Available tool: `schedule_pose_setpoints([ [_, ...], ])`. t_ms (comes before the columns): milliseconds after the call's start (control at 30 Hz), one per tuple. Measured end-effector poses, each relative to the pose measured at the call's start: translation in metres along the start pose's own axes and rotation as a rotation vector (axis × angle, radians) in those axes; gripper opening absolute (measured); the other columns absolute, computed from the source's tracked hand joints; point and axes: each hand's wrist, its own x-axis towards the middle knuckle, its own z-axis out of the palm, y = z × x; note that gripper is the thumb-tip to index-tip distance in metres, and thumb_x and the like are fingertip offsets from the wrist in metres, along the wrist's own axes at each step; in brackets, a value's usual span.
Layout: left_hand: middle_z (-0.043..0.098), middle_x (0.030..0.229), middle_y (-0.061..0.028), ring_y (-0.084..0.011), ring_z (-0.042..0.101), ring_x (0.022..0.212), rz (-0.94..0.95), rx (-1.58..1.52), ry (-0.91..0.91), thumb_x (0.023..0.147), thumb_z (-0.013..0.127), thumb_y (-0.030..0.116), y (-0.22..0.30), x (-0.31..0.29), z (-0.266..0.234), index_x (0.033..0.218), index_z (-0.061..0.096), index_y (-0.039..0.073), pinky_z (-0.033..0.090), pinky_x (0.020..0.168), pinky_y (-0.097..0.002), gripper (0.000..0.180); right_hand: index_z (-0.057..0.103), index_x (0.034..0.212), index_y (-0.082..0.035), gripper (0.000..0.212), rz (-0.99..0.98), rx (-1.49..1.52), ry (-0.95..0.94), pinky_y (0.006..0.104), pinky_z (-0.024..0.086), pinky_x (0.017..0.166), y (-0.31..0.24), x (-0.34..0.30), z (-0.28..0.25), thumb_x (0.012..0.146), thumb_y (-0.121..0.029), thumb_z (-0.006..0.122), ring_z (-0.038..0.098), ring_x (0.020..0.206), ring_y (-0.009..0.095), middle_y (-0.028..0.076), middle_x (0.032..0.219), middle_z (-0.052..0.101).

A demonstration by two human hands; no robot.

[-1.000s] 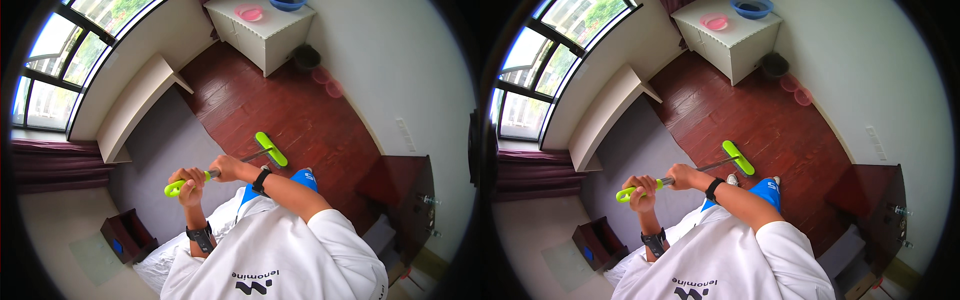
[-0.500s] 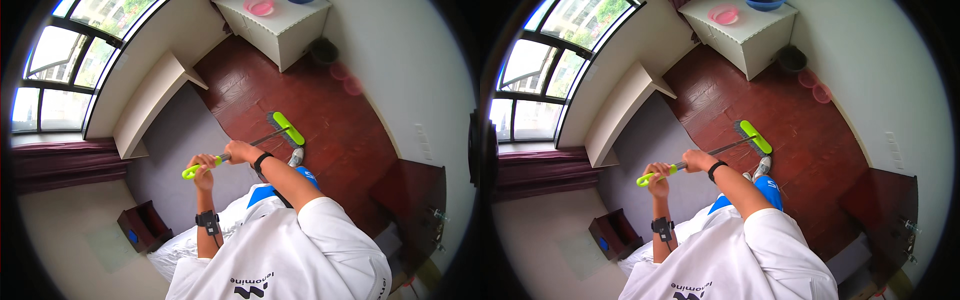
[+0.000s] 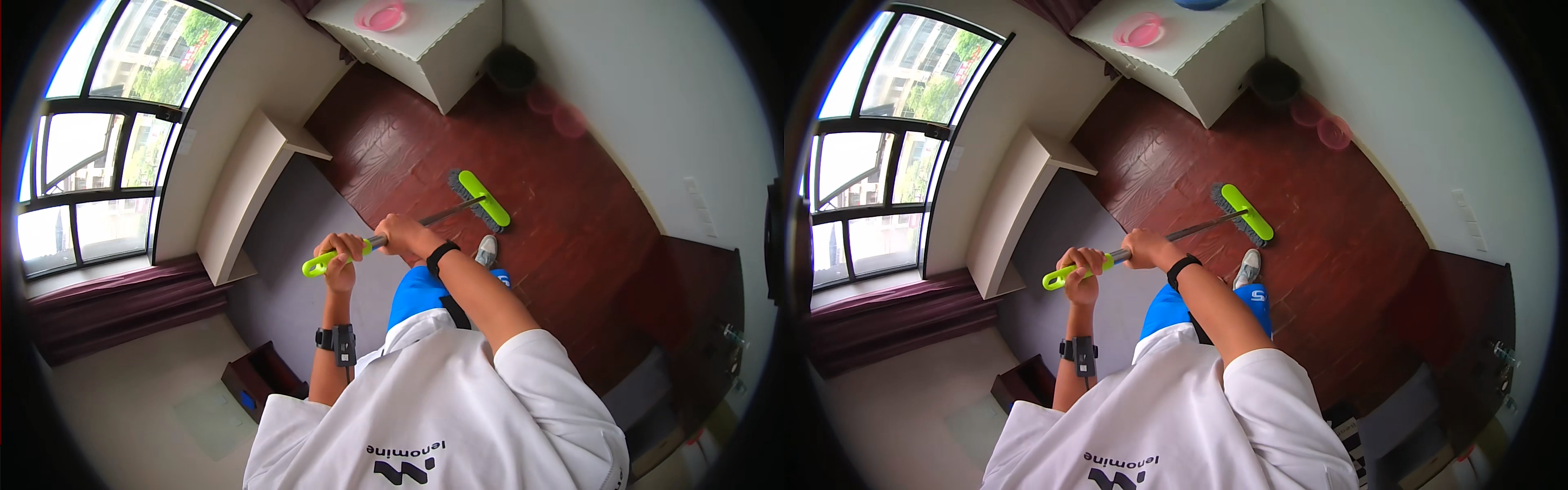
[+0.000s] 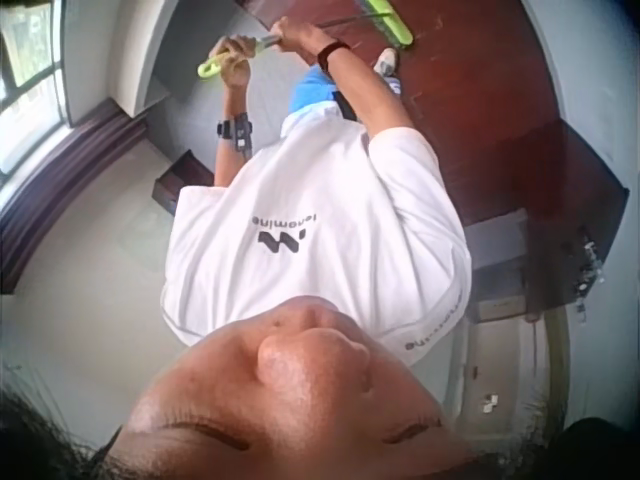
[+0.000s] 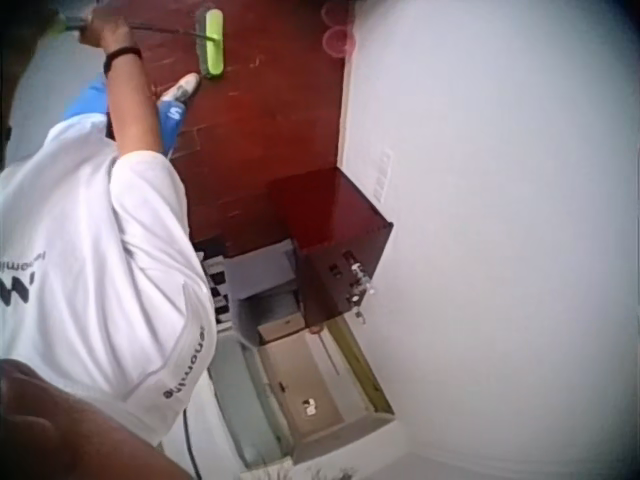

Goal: The recorder is assembling and adjusting a floor squeegee or broom in a bedroom.

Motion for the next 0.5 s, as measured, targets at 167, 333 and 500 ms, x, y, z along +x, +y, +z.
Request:
schedule_pose_setpoints([
  [167,0.054,0.06,-0.0067,-0.0158,0.05,0.057,-0.017,-0.018,-0.158,0.076,0.061,0.029,-0.017,0.041,0.016,0.069,0.046,0.01,0.044,0.069,-0.0348,0.025,0.067,0.069,-0.007,0.017,0.05,-0.041,0.103,0.0477,0.054,0.073,0.02,-0.002,-0.024,0.069,-0.024,0.067,0.066,0.077,0.04,0.021,0.077,0.067],
  [333,0.053,0.06,-0.0066,-0.0165,0.049,0.057,-0.042,-0.122,-0.308,0.075,0.062,0.028,-0.034,0.085,0.019,0.068,0.046,0.009,0.043,0.067,-0.0351,0.025,0.06,0.062,-0.006,0.018,0.144,-0.049,0.407,0.047,0.052,0.061,0.046,0.01,-0.028,0.068,-0.02,0.069,0.064,0.07,0.04,0.019,0.071,0.065],
  [500,0.053,0.059,-0.0071,-0.0169,0.05,0.057,-0.043,-0.134,-0.429,0.077,0.061,0.026,-0.044,0.103,0.02,0.069,0.045,0.008,0.044,0.066,-0.0351,0.025,0.059,0.067,-0.008,0.017,0.165,0.009,0.613,0.0478,0.051,0.061,0.053,0.009,-0.02,0.069,-0.022,0.068,0.064,0.068,0.039,0.015,0.07,0.065],
])
